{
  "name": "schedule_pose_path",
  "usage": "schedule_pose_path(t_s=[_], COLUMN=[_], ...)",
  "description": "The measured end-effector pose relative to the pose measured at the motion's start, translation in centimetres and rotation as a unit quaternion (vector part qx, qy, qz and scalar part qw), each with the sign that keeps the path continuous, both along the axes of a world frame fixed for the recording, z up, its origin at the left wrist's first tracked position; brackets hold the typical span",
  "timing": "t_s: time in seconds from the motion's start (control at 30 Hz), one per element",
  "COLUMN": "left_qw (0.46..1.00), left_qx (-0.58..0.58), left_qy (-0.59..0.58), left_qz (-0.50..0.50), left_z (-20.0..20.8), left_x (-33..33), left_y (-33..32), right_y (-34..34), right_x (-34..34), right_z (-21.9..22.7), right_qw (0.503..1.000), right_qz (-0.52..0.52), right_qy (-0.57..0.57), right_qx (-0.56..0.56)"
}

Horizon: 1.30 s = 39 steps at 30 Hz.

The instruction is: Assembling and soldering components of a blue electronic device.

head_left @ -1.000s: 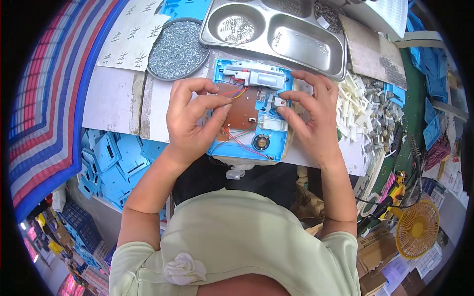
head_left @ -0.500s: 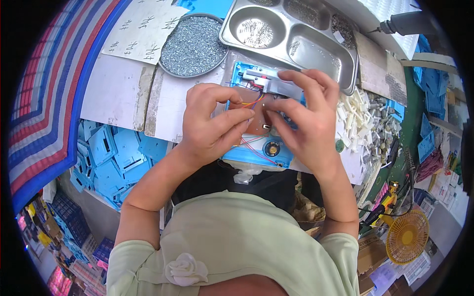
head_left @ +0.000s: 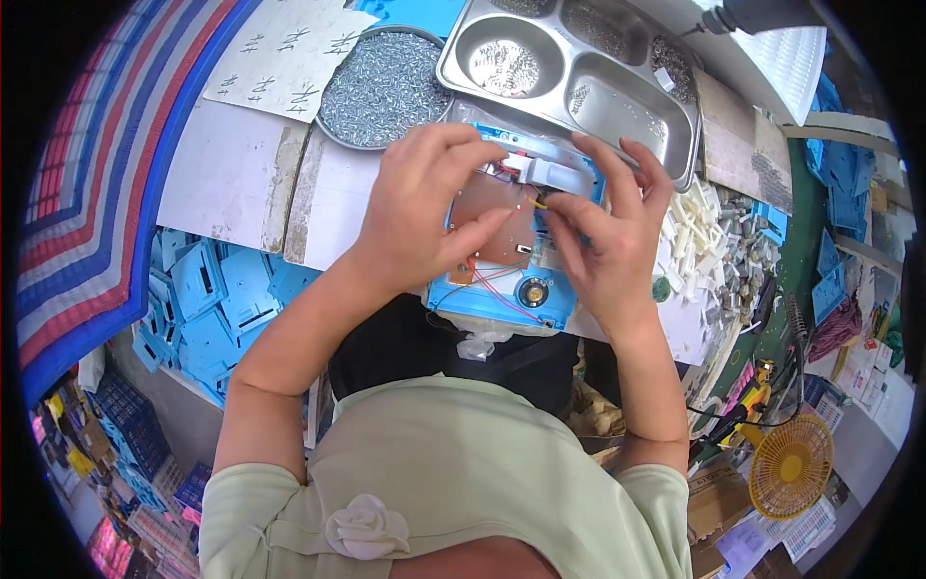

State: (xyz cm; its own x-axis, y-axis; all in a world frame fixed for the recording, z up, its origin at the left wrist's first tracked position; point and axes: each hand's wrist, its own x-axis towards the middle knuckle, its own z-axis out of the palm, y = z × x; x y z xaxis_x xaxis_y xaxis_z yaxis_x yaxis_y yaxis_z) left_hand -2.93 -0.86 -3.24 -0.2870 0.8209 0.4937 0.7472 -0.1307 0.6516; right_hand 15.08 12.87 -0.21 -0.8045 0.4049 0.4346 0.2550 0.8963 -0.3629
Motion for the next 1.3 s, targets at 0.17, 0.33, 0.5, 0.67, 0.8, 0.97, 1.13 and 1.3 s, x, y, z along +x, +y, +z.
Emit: schedule_pose_path(t_s=[0.17, 0.33, 0.5, 0.67, 0.8, 0.97, 1.13, 1.3], left_qw=[0.997, 0.998, 0.992, 0.991, 0.988, 0.955, 0.965, 0.991], left_qx=[-0.056, 0.005, -0.015, -0.046, -0.086, -0.153, -0.145, -0.086], left_qy=[0.055, 0.055, -0.085, -0.064, -0.067, -0.235, -0.202, -0.062], left_qz=[0.015, 0.026, -0.096, -0.107, -0.105, -0.093, -0.085, -0.078], left_z=[-0.1, 2.9, 5.6, 4.1, 3.8, 4.2, 3.8, 3.4], left_x=[0.2, 1.4, 4.3, 4.4, 3.7, 3.6, 4.1, 4.7], left_y=[0.2, 0.1, 1.7, 3.8, 4.0, 3.9, 4.0, 3.9], right_y=[0.1, 0.4, 0.6, 1.2, 1.5, 1.5, 0.7, 0.6], right_x=[0.9, 2.2, 2.3, 2.5, 2.7, 3.1, 3.4, 8.2], right_z=[-0.9, -1.0, -1.4, -1.5, -1.5, -1.8, -1.9, 0.2], right_qw=[0.996, 0.984, 0.969, 0.955, 0.951, 0.957, 0.960, 0.985], right_qz=[-0.008, -0.029, -0.021, -0.010, -0.002, -0.022, -0.038, -0.105], right_qy=[0.059, 0.123, 0.175, 0.199, 0.194, 0.166, 0.162, 0.112], right_qx=[-0.062, -0.128, -0.174, -0.220, -0.240, -0.236, -0.224, -0.085])
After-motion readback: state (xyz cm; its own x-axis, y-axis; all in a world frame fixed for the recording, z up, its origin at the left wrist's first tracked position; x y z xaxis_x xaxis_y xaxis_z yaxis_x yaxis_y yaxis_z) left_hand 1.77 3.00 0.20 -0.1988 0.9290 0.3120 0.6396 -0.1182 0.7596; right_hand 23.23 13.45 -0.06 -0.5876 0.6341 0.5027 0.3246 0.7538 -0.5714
